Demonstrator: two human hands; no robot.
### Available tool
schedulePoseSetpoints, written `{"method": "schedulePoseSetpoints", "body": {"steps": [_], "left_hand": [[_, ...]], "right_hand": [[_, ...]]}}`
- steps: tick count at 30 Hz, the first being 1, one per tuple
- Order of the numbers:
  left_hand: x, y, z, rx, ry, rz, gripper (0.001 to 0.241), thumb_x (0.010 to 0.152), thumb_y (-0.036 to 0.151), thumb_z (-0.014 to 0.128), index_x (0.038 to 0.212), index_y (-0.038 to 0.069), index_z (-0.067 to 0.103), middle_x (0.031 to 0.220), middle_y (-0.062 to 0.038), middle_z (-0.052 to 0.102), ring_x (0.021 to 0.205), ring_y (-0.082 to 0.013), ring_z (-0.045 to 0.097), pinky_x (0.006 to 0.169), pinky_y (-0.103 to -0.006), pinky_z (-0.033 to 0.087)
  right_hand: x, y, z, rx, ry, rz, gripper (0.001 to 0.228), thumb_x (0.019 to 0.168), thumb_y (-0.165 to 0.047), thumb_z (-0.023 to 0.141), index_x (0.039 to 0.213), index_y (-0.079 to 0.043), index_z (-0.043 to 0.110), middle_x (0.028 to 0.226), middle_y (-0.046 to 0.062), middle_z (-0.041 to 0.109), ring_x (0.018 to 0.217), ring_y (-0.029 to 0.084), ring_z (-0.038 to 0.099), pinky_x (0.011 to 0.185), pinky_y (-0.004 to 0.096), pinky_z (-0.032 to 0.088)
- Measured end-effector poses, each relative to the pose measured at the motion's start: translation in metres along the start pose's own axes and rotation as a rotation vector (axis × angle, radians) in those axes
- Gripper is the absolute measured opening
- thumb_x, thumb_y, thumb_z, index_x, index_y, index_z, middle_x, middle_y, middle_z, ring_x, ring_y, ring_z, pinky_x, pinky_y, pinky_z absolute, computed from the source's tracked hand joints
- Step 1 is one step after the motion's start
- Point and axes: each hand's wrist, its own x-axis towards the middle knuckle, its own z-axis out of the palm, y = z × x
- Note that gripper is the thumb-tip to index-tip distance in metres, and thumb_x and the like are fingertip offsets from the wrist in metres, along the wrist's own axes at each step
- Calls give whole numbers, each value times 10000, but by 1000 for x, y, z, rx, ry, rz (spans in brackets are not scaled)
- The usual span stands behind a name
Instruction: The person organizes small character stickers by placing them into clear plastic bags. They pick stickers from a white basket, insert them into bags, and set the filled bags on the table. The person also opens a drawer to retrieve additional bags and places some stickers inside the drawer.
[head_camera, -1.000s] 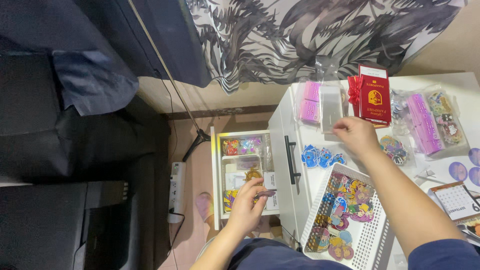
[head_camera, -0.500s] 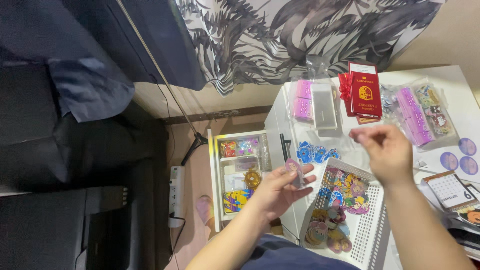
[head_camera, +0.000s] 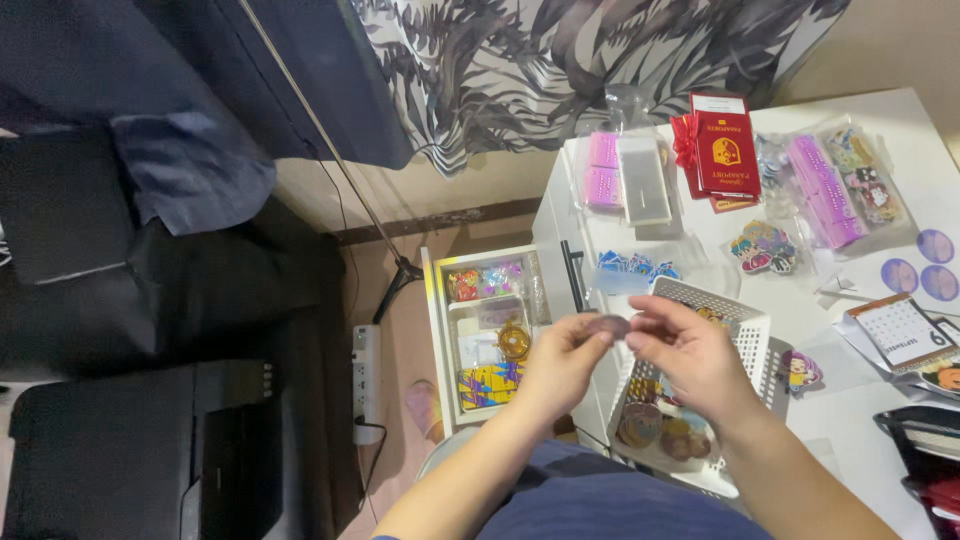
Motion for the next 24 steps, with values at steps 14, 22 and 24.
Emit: {"method": "schedulePoseSetpoints", "body": {"steps": [14, 22, 24], "left_hand": [[-29, 33, -11, 396, -191, 56, 254, 768, 216, 614, 1003, 141, 673, 952, -87, 667, 981, -286, 628, 834, -383, 487], [-40, 45, -26, 134, -36, -55, 290, 839, 206, 588, 1128, 203, 576, 797, 1, 709, 740, -73, 679, 719, -242, 467], [-42, 48, -25, -60, -40, -5, 855, 774, 103, 618, 1485, 157, 144, 771, -79, 673, 725, -121, 653, 789, -259, 489]], "right_hand": [[-18, -38, 4, -315, -62, -63, 179, 746, 7, 671, 893, -56, 752, 823, 100, 713, 746, 183, 666, 712, 302, 541], [-12, 21, -56, 400, 151, 206, 227, 788, 93, 573, 988, -14, 587, 828, 177, 660, 592, 249, 629, 467, 297, 493], [-12, 28, -69, 444, 149, 175, 220, 813, 15, 571, 1022, -45, 603, 863, 131, 652, 613, 220, 619, 592, 311, 540]]}}
